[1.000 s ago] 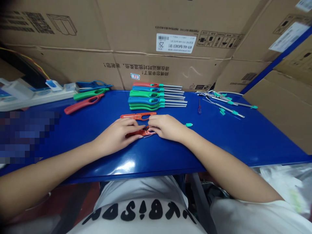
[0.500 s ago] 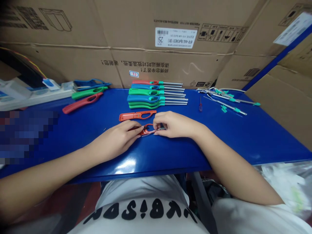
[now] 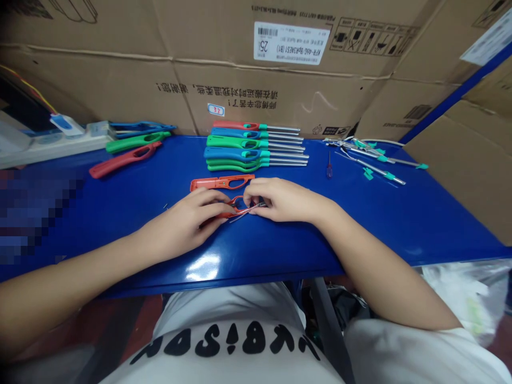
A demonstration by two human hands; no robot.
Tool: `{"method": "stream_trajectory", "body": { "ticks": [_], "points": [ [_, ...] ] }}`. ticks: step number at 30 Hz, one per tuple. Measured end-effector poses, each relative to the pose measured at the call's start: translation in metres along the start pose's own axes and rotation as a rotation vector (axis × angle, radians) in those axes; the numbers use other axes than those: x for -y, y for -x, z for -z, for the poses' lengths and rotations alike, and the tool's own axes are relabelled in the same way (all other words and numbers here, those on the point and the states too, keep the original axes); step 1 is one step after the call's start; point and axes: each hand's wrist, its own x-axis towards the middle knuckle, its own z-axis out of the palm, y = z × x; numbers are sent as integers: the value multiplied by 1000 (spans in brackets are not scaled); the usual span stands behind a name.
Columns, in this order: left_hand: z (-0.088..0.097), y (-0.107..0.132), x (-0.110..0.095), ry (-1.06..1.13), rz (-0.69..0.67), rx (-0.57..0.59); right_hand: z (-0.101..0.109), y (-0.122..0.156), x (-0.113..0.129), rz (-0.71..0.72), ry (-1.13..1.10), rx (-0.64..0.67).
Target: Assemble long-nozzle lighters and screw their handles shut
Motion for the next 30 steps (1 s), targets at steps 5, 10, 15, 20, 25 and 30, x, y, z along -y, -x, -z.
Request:
{"method": "stream_trajectory", "body": {
  "ticks": [5, 10, 15, 20, 25, 30],
  "points": [
    [0, 0, 1, -10, -17, -27, 0, 1, 3, 12, 19, 40],
    [0, 0, 2, -16, -8, -24, -1, 1, 6, -8, 17, 32],
    [0, 1, 2, -82, -20, -30, -5, -1, 1, 4, 50, -7],
    [2, 1, 3, -158, -24, -29, -9, -1, -5, 23, 106, -44],
    [1, 1, 4, -186, -38, -38, -9, -1, -4, 31, 107, -42],
    [2, 1, 3, -186, -42, -43, -9, -2, -2, 30, 103, -37]
  ]
}}
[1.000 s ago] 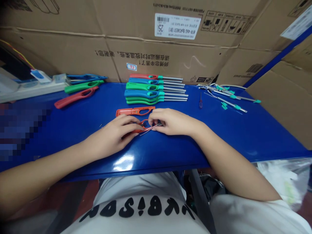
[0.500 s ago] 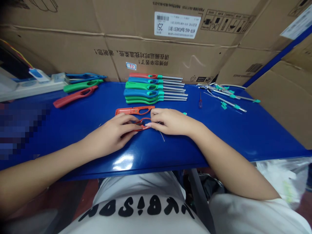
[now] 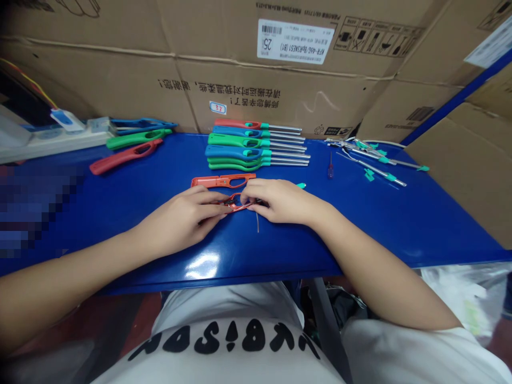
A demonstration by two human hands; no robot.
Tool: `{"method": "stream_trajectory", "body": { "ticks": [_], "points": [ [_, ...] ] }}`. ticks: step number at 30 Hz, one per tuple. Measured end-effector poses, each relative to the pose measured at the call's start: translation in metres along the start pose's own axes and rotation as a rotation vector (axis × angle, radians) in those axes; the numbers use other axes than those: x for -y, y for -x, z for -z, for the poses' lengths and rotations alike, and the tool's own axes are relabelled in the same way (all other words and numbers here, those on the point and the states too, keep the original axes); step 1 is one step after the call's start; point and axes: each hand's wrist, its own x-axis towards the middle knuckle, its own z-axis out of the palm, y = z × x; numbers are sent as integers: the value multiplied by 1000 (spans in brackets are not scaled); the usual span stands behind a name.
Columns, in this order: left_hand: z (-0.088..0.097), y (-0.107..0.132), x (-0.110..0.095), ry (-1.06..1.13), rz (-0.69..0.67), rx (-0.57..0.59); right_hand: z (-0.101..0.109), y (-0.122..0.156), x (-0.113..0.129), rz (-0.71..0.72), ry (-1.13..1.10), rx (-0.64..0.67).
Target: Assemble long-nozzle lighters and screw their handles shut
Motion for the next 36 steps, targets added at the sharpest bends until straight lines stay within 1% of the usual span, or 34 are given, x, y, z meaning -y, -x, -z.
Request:
{"method": "stream_trajectory", "body": {
  "ticks": [6, 12, 17, 26, 33, 36],
  "points": [
    [0, 0, 0, 1, 3, 4, 0, 1, 1, 12, -4, 0],
    [-1, -1, 0, -16, -1, 5, 1, 2, -1, 16, 20, 29],
    [0, 0, 0, -13, -2, 11, 1, 1, -1, -8, 5, 8],
    [0, -1, -1, -14, 19, 28, 7, 1, 6, -63, 69, 38],
    [1, 0, -2, -6, 39, 46, 10, 3, 12, -34, 162, 45],
    [1, 0, -2, -20, 36, 46, 11, 4, 11, -17, 161, 31]
  ]
}}
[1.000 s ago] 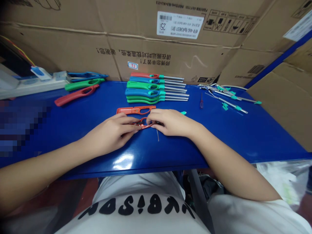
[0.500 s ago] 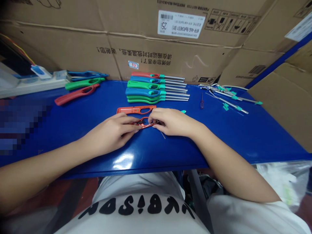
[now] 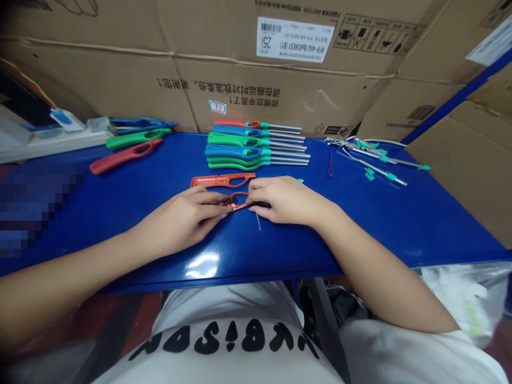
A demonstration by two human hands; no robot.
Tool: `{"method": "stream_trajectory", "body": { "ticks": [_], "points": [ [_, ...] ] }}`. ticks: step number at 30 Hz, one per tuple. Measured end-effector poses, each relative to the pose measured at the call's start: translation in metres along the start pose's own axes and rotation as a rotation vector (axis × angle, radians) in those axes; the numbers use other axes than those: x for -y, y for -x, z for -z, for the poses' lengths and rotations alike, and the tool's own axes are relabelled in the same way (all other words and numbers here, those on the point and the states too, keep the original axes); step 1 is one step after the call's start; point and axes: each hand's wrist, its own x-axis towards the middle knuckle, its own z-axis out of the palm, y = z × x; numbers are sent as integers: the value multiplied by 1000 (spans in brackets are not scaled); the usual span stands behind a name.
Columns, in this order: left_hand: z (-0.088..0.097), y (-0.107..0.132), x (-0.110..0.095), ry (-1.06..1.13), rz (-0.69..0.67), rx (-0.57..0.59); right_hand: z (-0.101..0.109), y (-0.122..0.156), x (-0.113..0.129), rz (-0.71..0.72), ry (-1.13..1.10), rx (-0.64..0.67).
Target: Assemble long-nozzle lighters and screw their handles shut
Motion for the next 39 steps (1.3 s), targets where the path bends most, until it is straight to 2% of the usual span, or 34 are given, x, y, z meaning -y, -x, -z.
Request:
{"method": "stream_trajectory", "body": {
  "ticks": [8, 18, 30, 33, 35, 36, 38, 39],
  "points": [
    [-1, 0, 0, -6, -4, -16, 2, 1, -4, 1, -36, -6],
    [-1, -1, 1, 19, -2, -2, 1, 1, 6, 85, 221, 32],
    [2, -2, 7, -3, -43, 8, 2, -2, 7, 36, 96, 20],
    [3, -2, 10, -15, -81, 8, 10, -1, 2, 48, 20, -70],
    [3, -3, 11, -11, -94, 3, 21, 5, -12, -77, 36, -255],
    [3, -4, 12, -6, -92, 4, 28, 11, -22, -226, 100, -374],
    [4, -5, 13, -2, -84, 14, 42, 30, -49, -630, 279, -576],
    [4, -6, 13, -7, -81, 23, 49, 42, -64, -853, 326, -601]
  ]
}}
